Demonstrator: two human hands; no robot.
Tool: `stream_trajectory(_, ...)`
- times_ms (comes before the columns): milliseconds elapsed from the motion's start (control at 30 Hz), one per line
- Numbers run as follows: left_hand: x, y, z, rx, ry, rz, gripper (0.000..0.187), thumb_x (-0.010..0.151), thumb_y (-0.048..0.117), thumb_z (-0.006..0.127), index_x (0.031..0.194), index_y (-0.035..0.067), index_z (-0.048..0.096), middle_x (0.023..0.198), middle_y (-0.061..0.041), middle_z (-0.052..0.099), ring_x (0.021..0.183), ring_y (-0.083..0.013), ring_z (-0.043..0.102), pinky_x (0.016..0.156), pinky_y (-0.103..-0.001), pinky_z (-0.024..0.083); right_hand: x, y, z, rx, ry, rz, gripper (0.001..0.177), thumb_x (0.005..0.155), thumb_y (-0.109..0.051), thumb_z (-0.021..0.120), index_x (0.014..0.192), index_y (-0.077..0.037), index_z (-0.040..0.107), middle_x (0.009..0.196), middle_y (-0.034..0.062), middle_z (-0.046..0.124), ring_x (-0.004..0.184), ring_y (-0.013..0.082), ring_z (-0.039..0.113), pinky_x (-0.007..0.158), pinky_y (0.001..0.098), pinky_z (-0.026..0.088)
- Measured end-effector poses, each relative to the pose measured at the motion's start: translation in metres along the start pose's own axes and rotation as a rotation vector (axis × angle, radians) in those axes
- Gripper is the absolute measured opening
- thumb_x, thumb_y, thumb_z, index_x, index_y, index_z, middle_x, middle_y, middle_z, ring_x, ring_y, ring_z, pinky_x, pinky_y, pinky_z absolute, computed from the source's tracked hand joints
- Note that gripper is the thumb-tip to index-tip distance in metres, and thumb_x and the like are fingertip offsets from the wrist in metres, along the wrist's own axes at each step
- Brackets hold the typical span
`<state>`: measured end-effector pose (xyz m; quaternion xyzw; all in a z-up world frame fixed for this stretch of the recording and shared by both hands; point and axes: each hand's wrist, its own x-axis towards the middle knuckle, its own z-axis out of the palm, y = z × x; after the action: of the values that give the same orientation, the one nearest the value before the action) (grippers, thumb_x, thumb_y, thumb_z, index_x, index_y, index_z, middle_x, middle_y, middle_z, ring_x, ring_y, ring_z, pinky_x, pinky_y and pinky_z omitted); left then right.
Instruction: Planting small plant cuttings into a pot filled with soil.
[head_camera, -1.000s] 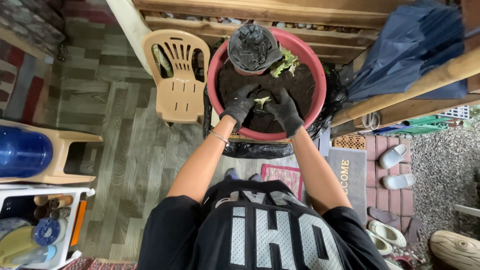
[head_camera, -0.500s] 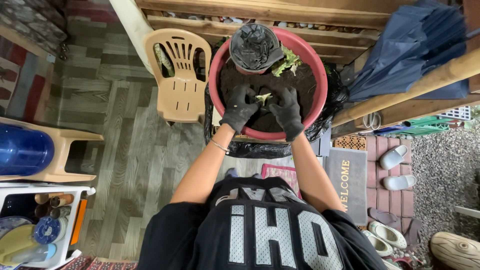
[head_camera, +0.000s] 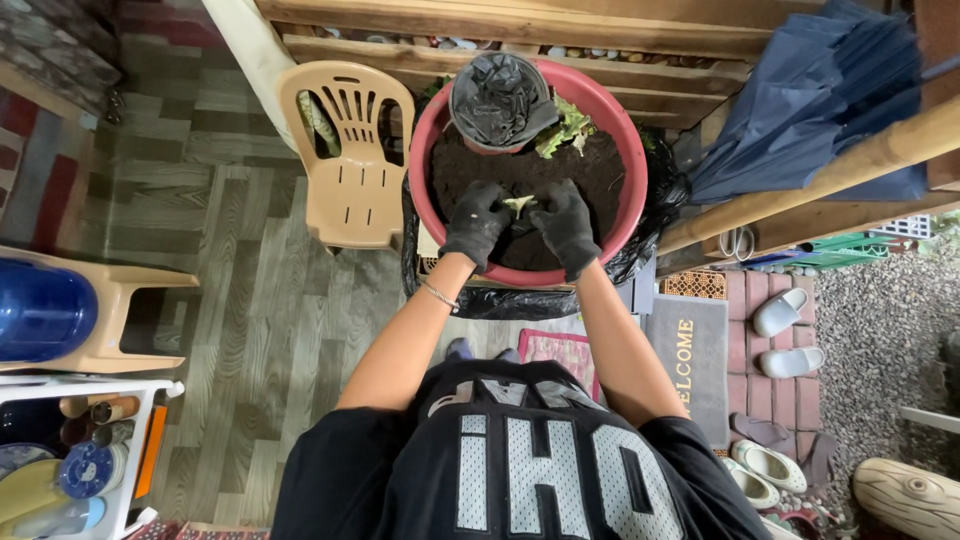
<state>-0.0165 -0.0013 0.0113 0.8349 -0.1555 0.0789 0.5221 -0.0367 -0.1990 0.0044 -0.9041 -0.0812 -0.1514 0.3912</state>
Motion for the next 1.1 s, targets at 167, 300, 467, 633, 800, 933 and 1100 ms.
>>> stream_trajectory(167, 0.003, -0.003, 0.001, -0.024, -0.018, -0.081, 0.018, 0.075, 0.015, 0.08, 0.086, 0.005, 0.07, 0.096, -0.018, 0.066, 0.094, -0.0382, 0.065, 0.082, -0.045, 0.052, 0.012, -0.001, -0.001, -0.028, -0.044, 0.089, 0.023, 0.07, -0.004, 0.083, 0.089, -0.006, 0.069, 0.097, 0.0155, 0.064, 0.09, 0.036, 0.064, 0.078, 0.0427, 0.053)
stream_trajectory(300, 0.005, -0.004, 0.0, 0.023, -0.029, -0.095, 0.019, 0.073, 0.016, 0.079, 0.084, 0.005, 0.069, 0.096, -0.017, 0.065, 0.093, -0.0387, 0.064, 0.08, -0.045, 0.052, 0.01, -0.004, 0.004, -0.066, -0.051, 0.136, 0.024, 0.067, -0.007, 0.084, 0.085, -0.004, 0.068, 0.098, 0.016, 0.063, 0.09, 0.0372, 0.064, 0.077, 0.0442, 0.052)
stream_trajectory(467, 0.007, -0.001, 0.001, 0.051, -0.029, -0.092, 0.019, 0.074, 0.017, 0.079, 0.085, 0.005, 0.069, 0.098, -0.018, 0.065, 0.094, -0.0404, 0.063, 0.08, -0.045, 0.051, 0.009, -0.01, 0.003, -0.086, -0.013, 0.076, 0.023, 0.072, -0.005, 0.081, 0.091, -0.004, 0.069, 0.099, 0.0162, 0.064, 0.094, 0.0383, 0.064, 0.08, 0.0442, 0.052)
stream_trajectory(633, 0.0, 0.015, -0.011, 0.007, -0.016, -0.092, 0.024, 0.077, 0.016, 0.078, 0.093, 0.002, 0.068, 0.103, -0.021, 0.065, 0.098, -0.0421, 0.063, 0.084, -0.046, 0.051, 0.0, -0.037, -0.012, 0.099, 0.071, -0.041, 0.033, 0.075, -0.002, 0.072, 0.108, -0.004, 0.068, 0.105, 0.0162, 0.065, 0.097, 0.0367, 0.066, 0.086, 0.0413, 0.054)
stream_trajectory(800, -0.006, -0.001, 0.003, -0.131, 0.168, -0.069, 0.03, 0.085, 0.013, 0.064, 0.114, 0.003, 0.067, 0.118, -0.017, 0.07, 0.114, -0.0371, 0.067, 0.1, -0.041, 0.052, -0.006, -0.008, -0.006, 0.11, 0.102, 0.264, 0.016, 0.091, -0.006, 0.068, 0.108, -0.006, 0.07, 0.097, 0.0156, 0.073, 0.091, 0.0321, 0.071, 0.083, 0.0381, 0.055)
stream_trajectory(933, -0.006, 0.024, -0.007, -0.015, 0.174, -0.179, 0.033, 0.091, 0.019, 0.064, 0.12, 0.003, 0.068, 0.123, -0.019, 0.07, 0.118, -0.0376, 0.065, 0.101, -0.042, 0.051, -0.003, 0.016, 0.006, 0.113, 0.119, 0.133, 0.02, 0.09, -0.005, 0.068, 0.11, -0.005, 0.072, 0.098, 0.0147, 0.073, 0.092, 0.0277, 0.071, 0.083, 0.0362, 0.055)
stream_trajectory(1100, -0.003, -0.005, 0.003, 0.014, 0.029, -0.143, 0.035, 0.094, 0.02, 0.065, 0.126, 0.005, 0.07, 0.127, -0.02, 0.07, 0.119, -0.0358, 0.066, 0.101, -0.04, 0.051, -0.003, 0.044, 0.016, 0.459, 0.0, 0.289, 0.018, 0.09, 0.0, 0.067, 0.106, -0.003, 0.072, 0.089, 0.0038, 0.071, 0.08, 0.0114, 0.062, 0.073, 0.0286, 0.052)
